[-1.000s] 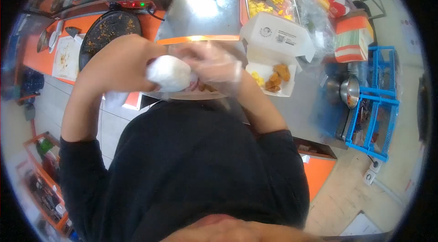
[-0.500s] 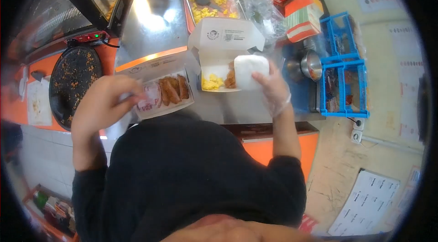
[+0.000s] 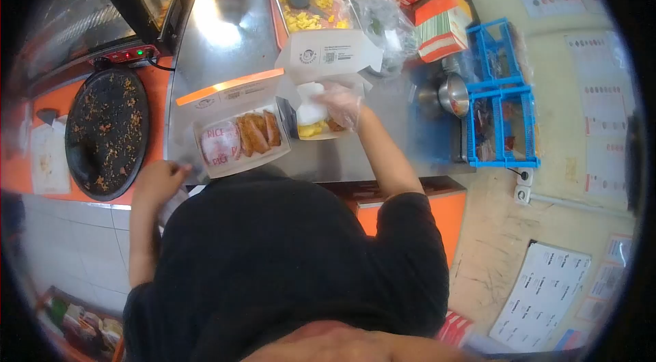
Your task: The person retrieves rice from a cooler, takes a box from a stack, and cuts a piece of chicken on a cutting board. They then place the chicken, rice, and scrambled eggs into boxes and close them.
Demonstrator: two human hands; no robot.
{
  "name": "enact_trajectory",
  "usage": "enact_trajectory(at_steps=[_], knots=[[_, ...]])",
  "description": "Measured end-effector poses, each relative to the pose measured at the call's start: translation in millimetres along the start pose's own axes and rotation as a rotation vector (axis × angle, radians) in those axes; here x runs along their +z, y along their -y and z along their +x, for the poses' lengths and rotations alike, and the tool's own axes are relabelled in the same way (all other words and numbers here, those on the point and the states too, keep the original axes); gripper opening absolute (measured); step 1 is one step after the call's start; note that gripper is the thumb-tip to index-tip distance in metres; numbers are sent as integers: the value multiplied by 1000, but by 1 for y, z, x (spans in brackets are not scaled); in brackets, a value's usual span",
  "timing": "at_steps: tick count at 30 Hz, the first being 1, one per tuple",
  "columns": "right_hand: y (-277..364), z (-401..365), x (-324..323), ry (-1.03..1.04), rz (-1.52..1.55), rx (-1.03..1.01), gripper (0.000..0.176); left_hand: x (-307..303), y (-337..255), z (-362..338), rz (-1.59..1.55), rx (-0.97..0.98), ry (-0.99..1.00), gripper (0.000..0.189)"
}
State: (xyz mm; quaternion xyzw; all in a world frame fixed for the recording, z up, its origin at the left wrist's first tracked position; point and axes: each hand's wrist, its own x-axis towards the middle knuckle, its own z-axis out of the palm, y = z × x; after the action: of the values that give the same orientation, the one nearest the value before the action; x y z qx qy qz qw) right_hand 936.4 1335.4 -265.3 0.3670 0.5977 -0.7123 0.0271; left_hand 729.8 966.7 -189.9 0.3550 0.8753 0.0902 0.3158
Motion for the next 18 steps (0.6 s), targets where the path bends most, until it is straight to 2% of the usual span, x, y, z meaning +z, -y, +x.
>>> enact_trajectory(at_steps=[1,3,4,6,8,9,11,12,14,15,17,18], knots=[[3,3,-2,-9,0,0,46,4,-10,3,-58,-35,100,46],[28,0,5,-205,-935,117,39,16,-15,12,-61,-14,133,50],[38,-8,4,-209,-938,121,39,20,-18,15,-64,-3,165,53],[48,-31,-6,-510,-1154,-187,33,18,-22,18,-53,0,162,52],[31,-31,-71,-643,-691,-276,30,19,-23,22,-43,-2,158,51],[34,-38,-86,-644,-690,-270,30,20,-22,25,-59,6,163,49],[37,-48,-104,-666,-999,25,29,23,-19,29,-67,20,172,47],[23,-39,-112,-673,-994,30,29,25,-19,32,-63,44,167,45],[-11,-15,-124,-613,-686,-345,30,27,-21,36,-57,69,166,43],[-12,-11,-128,-612,-682,-343,30,26,-22,37,-71,50,178,41],[-10,0,-129,-443,-552,54,33,28,-16,43,-77,19,190,38],[-22,11,-146,-433,-545,55,33,37,-9,50,-98,68,131,37]])
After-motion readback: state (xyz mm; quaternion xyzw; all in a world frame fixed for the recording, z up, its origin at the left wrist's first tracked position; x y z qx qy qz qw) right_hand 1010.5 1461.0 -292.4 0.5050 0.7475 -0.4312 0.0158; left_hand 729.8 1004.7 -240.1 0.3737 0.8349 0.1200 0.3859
